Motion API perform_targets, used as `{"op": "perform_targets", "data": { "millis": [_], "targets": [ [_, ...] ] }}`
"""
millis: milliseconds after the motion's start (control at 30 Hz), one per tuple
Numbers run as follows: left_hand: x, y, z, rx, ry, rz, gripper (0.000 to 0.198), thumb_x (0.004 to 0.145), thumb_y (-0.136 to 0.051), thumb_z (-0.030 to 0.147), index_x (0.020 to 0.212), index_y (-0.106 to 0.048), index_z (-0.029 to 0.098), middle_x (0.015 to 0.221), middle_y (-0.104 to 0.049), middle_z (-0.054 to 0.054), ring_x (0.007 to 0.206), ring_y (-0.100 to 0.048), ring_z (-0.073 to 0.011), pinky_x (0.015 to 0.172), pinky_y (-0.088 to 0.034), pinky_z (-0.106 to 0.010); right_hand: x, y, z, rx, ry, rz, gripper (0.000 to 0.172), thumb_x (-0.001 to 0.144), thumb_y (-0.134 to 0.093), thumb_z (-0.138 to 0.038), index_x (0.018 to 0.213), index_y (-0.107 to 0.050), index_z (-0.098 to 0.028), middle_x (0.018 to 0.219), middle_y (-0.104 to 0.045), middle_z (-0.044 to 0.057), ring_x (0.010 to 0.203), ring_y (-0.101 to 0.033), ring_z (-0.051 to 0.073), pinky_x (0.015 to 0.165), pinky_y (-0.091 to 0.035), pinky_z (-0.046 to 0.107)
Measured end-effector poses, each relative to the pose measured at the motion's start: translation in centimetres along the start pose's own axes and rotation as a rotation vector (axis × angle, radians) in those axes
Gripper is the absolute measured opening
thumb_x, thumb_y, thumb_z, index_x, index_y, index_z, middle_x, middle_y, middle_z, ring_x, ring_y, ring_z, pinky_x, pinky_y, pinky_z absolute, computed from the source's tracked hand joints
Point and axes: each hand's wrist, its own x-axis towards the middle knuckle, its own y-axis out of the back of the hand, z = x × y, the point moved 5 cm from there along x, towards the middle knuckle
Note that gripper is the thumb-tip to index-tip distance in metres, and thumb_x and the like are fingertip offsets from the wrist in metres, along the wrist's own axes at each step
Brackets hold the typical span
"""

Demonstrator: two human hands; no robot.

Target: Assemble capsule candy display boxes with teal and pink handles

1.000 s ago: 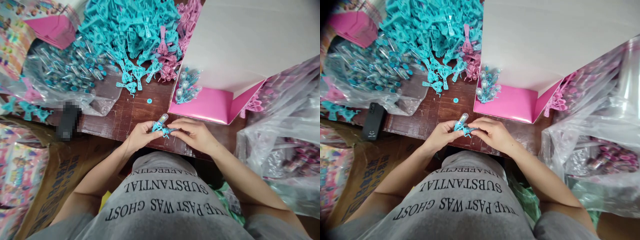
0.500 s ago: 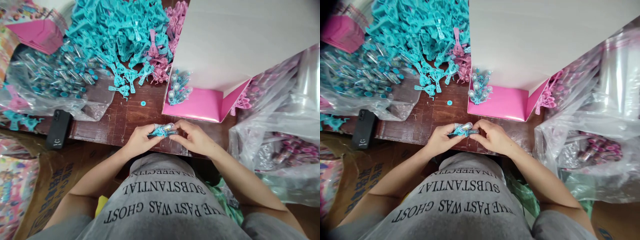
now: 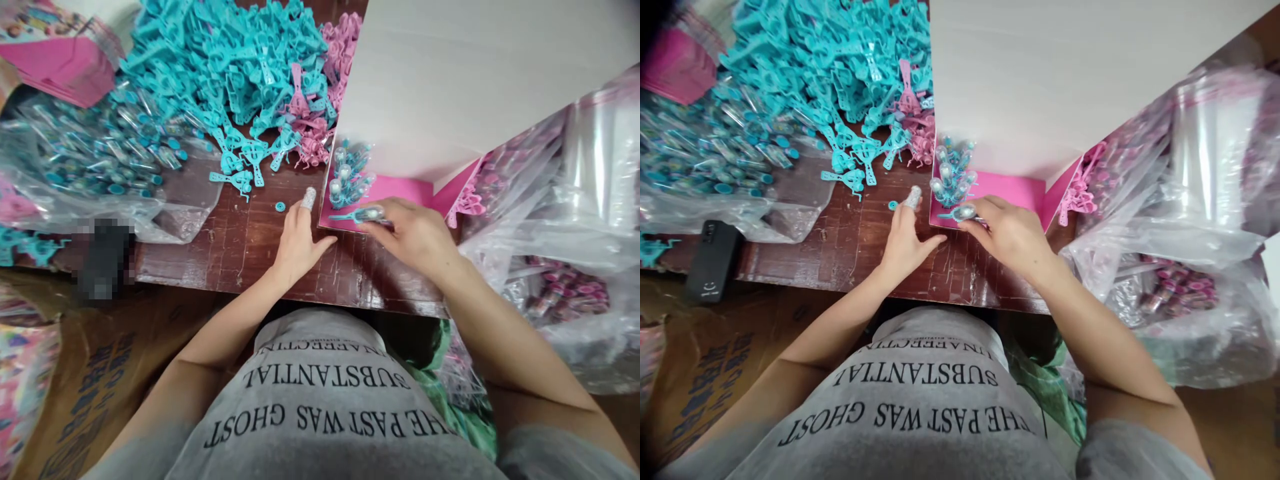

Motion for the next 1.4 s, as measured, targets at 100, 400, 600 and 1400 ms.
{"op": "perform_targets", "data": {
  "millis": [100, 400, 600, 1400],
  "targets": [
    [0.9, -1.5, -0.4, -0.004, -0.017, -0.001, 0.081, 0.094, -0.08, 0.028, 0.16, -0.034, 0.018, 0.145, -0.057, -0.021, 0.143, -0.055, -0.0386, 0.121, -0.047, -0.058, 1.1, -0.5, 0.1, -0.172, 0.066, -0.1, 0.042, 0.109, -0.051, -0.056, 0.121, -0.075, -0.024, 0.112, -0.081, 0.01, 0.093, -0.075, 0.028, 0.066, -0.047, 0.035],
    [0.3, -0.6, -0.1, -0.051, 0.003, -0.04, 0.068, 0.093, -0.071, 0.019, 0.153, -0.039, 0.015, 0.139, -0.061, -0.019, 0.134, -0.062, -0.0365, 0.115, -0.052, -0.055, 2.4, -0.4, -3.3, -0.27, 0.068, -0.055, 0.042, 0.11, -0.05, -0.056, 0.126, -0.074, -0.025, 0.119, -0.078, 0.011, 0.086, -0.071, 0.024, 0.058, -0.034, 0.034],
    [2.9, 4.2, -2.5, 0.196, 0.018, 0.056, 0.042, 0.096, -0.06, 0.018, 0.137, -0.055, 0.014, 0.135, -0.065, -0.02, 0.13, -0.06, -0.0375, 0.116, -0.047, -0.057, 3.0, -2.1, -3.4, -0.227, 0.071, -0.018, 0.047, 0.112, -0.045, -0.055, 0.102, -0.079, -0.024, 0.114, -0.077, 0.009, 0.07, -0.062, 0.017, 0.051, -0.026, 0.035],
    [-5.6, 11.3, -5.7, 0.787, 0.017, 0.063, 0.013, 0.098, -0.07, 0.019, 0.111, -0.072, 0.018, 0.152, -0.063, -0.019, 0.142, -0.058, -0.0366, 0.111, -0.051, -0.05, 29.0, -20.6, -23.5, 0.016, 0.247, -0.189, 0.046, 0.11, -0.048, -0.029, 0.153, -0.058, -0.014, 0.16, -0.052, 0.02, 0.146, -0.047, 0.037, 0.117, -0.046, 0.052]
  ]
}}
